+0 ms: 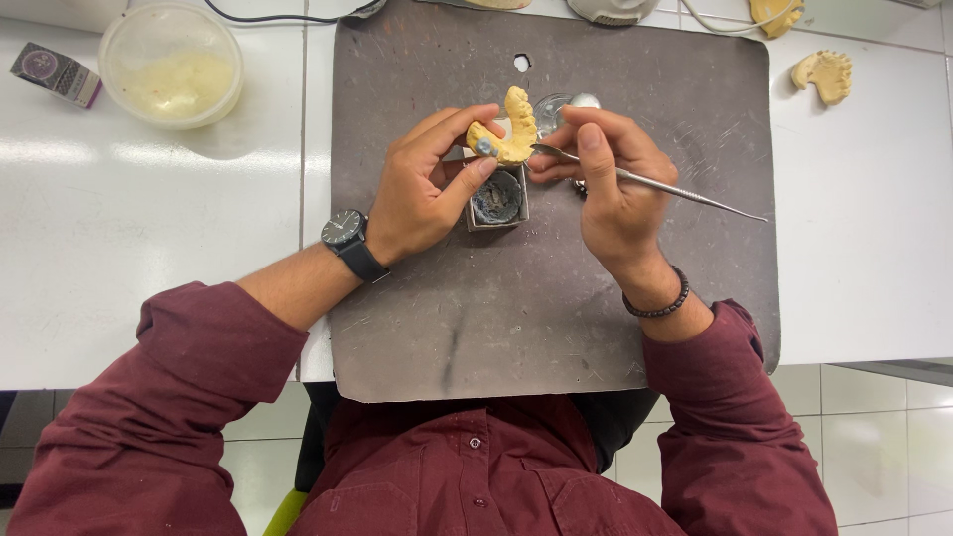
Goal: The person holds a dental cast with a partial denture framework in one hand and uses a heated wax spatula to apply and shape blue wax around the framework components on the cast. They repeatedly dip the tool, work on the teeth area, and turn the cast to reach different sides.
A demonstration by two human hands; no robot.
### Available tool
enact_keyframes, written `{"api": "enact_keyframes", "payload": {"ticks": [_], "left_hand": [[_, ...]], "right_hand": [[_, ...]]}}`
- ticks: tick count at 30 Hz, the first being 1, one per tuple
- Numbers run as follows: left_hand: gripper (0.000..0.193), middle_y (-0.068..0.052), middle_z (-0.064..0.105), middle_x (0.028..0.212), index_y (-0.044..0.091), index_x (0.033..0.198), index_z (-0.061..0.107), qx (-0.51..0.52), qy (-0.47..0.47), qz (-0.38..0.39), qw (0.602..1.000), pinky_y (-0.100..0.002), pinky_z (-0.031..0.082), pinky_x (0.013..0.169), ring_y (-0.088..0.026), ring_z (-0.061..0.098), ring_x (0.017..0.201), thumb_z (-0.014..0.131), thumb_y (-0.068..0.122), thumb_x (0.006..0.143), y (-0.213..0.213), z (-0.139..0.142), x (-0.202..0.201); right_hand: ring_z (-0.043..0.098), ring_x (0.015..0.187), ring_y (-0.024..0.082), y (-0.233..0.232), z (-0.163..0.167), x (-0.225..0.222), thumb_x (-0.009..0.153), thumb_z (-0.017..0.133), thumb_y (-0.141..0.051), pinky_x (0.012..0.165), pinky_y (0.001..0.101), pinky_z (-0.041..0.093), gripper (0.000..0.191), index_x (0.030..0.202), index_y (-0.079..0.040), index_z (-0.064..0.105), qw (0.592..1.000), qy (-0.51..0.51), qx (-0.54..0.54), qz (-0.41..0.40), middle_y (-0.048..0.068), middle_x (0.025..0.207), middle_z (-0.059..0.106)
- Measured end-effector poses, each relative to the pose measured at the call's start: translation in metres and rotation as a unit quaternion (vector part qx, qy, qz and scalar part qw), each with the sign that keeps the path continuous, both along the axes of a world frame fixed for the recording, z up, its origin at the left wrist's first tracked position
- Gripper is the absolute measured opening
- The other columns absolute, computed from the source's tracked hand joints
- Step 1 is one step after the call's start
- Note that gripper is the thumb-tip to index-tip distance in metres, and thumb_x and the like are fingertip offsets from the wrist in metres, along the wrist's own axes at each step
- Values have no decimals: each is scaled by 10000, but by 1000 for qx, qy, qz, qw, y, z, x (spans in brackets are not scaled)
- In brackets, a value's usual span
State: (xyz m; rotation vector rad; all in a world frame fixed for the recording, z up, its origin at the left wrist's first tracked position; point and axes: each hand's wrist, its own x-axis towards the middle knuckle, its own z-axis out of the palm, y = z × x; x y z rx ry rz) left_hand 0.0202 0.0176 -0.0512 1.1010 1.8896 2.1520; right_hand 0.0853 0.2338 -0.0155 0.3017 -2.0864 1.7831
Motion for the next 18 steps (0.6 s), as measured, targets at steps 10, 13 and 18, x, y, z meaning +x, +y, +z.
{"api": "enact_keyframes", "payload": {"ticks": [10,13,18], "left_hand": [[432,-109,613,1379,11,1493,515,6,-27,-30,999,-347,558,1101,-196,641,1300,610,13,1071,-1,-4,-5],[402,-109,638,1368,20,1453,555,9,-24,-27,999,-344,566,1093,-198,657,1294,635,-4,1060,-1,-3,-2],[339,-120,688,1316,23,1325,645,1,0,4,1000,-329,586,1037,-210,718,1221,729,-22,1000,0,-1,-2]], "right_hand": [[713,1205,390,5,-1,3,1131,277,-244,1107,490,632,510,1294,144,565,997,12,-65,45,279,1236,680],[704,1155,334,10,-10,5,1156,245,-278,1072,417,610,574,1225,120,653,996,47,-57,54,244,1239,661],[679,747,162,12,-16,4,1185,280,-356,691,259,589,638,1019,59,735,998,39,-56,-1,114,928,653]]}}
